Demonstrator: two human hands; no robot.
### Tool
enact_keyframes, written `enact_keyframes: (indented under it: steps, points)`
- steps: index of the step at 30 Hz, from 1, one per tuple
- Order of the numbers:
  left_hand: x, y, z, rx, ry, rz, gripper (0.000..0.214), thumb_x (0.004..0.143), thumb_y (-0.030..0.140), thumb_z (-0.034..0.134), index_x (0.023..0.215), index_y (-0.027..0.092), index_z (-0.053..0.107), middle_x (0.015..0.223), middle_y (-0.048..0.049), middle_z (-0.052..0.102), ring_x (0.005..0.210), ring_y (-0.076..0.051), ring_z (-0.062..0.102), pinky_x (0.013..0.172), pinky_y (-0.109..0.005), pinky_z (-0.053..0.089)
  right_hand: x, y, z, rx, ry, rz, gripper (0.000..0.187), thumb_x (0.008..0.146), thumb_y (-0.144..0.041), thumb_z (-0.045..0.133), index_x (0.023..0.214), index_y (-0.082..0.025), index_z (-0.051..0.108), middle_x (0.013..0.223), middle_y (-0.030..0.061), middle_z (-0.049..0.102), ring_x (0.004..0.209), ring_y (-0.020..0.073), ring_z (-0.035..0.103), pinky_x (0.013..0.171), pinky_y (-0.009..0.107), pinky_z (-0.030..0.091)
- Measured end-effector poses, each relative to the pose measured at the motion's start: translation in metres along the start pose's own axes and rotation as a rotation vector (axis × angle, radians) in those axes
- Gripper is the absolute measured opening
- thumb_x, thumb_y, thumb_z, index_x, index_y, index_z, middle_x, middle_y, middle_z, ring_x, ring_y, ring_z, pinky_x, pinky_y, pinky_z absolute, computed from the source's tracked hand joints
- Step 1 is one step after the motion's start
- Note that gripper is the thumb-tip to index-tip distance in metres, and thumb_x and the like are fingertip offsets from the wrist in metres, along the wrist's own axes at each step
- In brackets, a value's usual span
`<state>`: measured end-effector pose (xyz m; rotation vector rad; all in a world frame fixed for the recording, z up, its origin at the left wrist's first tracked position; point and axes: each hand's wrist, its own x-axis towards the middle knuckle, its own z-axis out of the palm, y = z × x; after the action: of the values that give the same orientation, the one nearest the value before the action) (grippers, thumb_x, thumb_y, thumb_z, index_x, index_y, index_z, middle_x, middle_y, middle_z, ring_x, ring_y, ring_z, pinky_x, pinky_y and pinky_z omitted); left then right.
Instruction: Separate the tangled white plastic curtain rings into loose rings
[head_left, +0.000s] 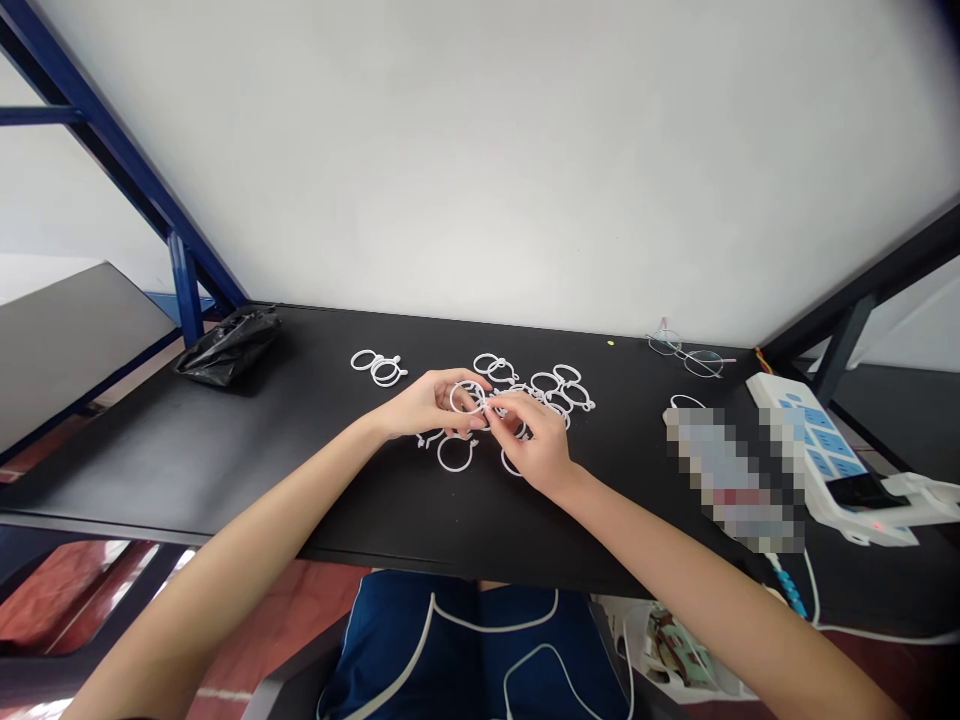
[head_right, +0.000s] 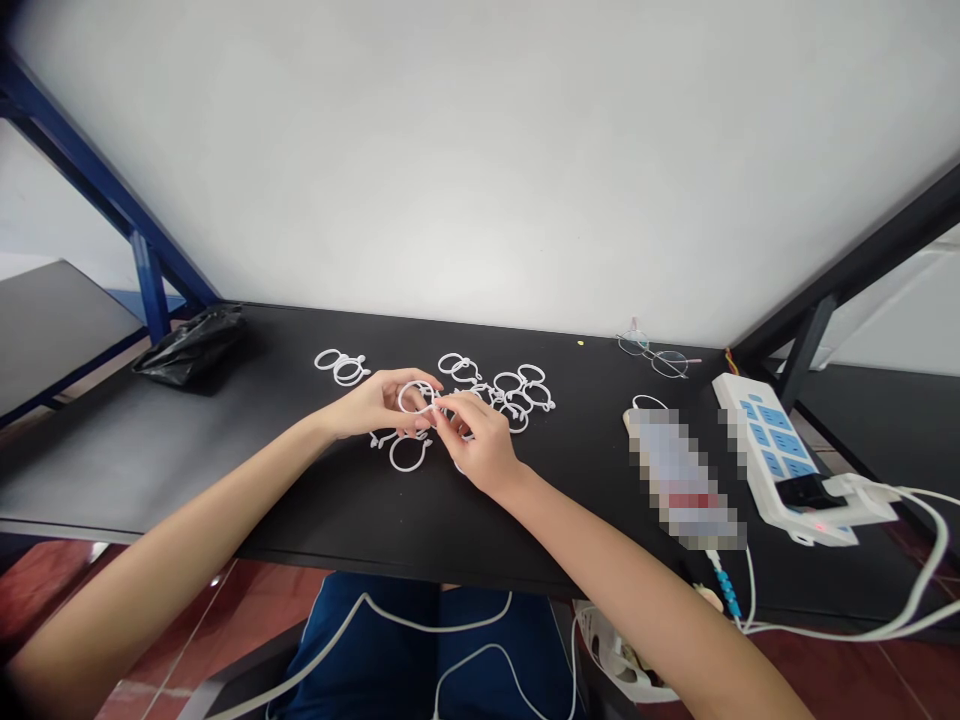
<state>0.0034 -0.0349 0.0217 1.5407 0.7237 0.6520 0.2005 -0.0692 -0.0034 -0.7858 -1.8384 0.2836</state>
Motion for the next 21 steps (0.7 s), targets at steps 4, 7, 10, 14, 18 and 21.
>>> enact_keyframes:
  steps: [4, 7, 10, 14, 18, 21]
  points:
    - [-0.0003, -0.0001, 0.0003, 0.038, 0.036, 0.013, 0.045, 0.071, 0.033, 0.079, 0.107, 0.015, 0.059, 0.065, 0.0008, 0.065, 0.056, -0.013, 0.064, 0.052, -0.022, 0.055, -0.0001, 0.0003, -0.0002, 0.019, -0.002, -0.034, 0.014, 0.089, -0.017, 0.057, 0.097, -0.022, 0.066, 0.087, 0.0053, 0.07, 0.055, 0.0113, 0.058, 0.05, 0.026, 0.051]
    - [-0.0006, 0.0005, 0.0007, 0.069, 0.069, 0.034, 0.044, 0.07, 0.033, 0.08, 0.104, 0.014, 0.061, 0.06, 0.0017, 0.063, 0.054, -0.012, 0.063, 0.053, -0.022, 0.055, -0.0007, 0.0008, 0.0, 0.023, -0.004, -0.032, 0.014, 0.089, -0.018, 0.057, 0.098, -0.023, 0.066, 0.087, 0.0049, 0.07, 0.054, 0.0113, 0.058, 0.051, 0.026, 0.052]
    - [-0.0007, 0.0013, 0.0008, 0.113, 0.081, 0.048, 0.041, 0.07, 0.034, 0.079, 0.102, 0.013, 0.063, 0.057, 0.0023, 0.062, 0.052, -0.012, 0.062, 0.052, -0.021, 0.052, -0.001, 0.0003, -0.0001, 0.034, -0.009, -0.006, 0.013, 0.089, -0.02, 0.057, 0.098, -0.023, 0.066, 0.085, 0.0038, 0.069, 0.052, 0.011, 0.058, 0.052, 0.027, 0.053]
    - [-0.0003, 0.0001, -0.0003, 0.133, 0.078, 0.067, 0.039, 0.071, 0.036, 0.078, 0.1, 0.013, 0.063, 0.056, 0.0031, 0.06, 0.05, -0.011, 0.06, 0.052, -0.021, 0.05, -0.0011, -0.0015, -0.0012, 0.066, 0.001, 0.03, 0.016, 0.089, -0.022, 0.057, 0.104, -0.022, 0.061, 0.082, 0.0021, 0.07, 0.053, 0.0109, 0.061, 0.057, 0.027, 0.055]
    - [-0.0002, -0.001, -0.0011, 0.148, 0.085, 0.073, 0.037, 0.072, 0.037, 0.077, 0.097, 0.014, 0.063, 0.054, 0.0041, 0.059, 0.048, -0.009, 0.056, 0.053, -0.021, 0.048, -0.0011, -0.0023, -0.002, 0.065, -0.006, 0.041, 0.015, 0.089, -0.021, 0.055, 0.104, -0.022, 0.059, 0.08, 0.0016, 0.069, 0.053, 0.0106, 0.061, 0.057, 0.027, 0.055]
    - [-0.0002, -0.0004, -0.001, 0.143, 0.099, 0.07, 0.032, 0.074, 0.036, 0.076, 0.093, 0.014, 0.063, 0.054, 0.0045, 0.058, 0.046, -0.008, 0.055, 0.052, -0.021, 0.047, -0.0008, -0.0025, -0.002, 0.073, -0.006, 0.039, 0.014, 0.09, -0.019, 0.054, 0.102, -0.022, 0.059, 0.078, 0.0005, 0.068, 0.052, 0.0099, 0.06, 0.055, 0.025, 0.054]
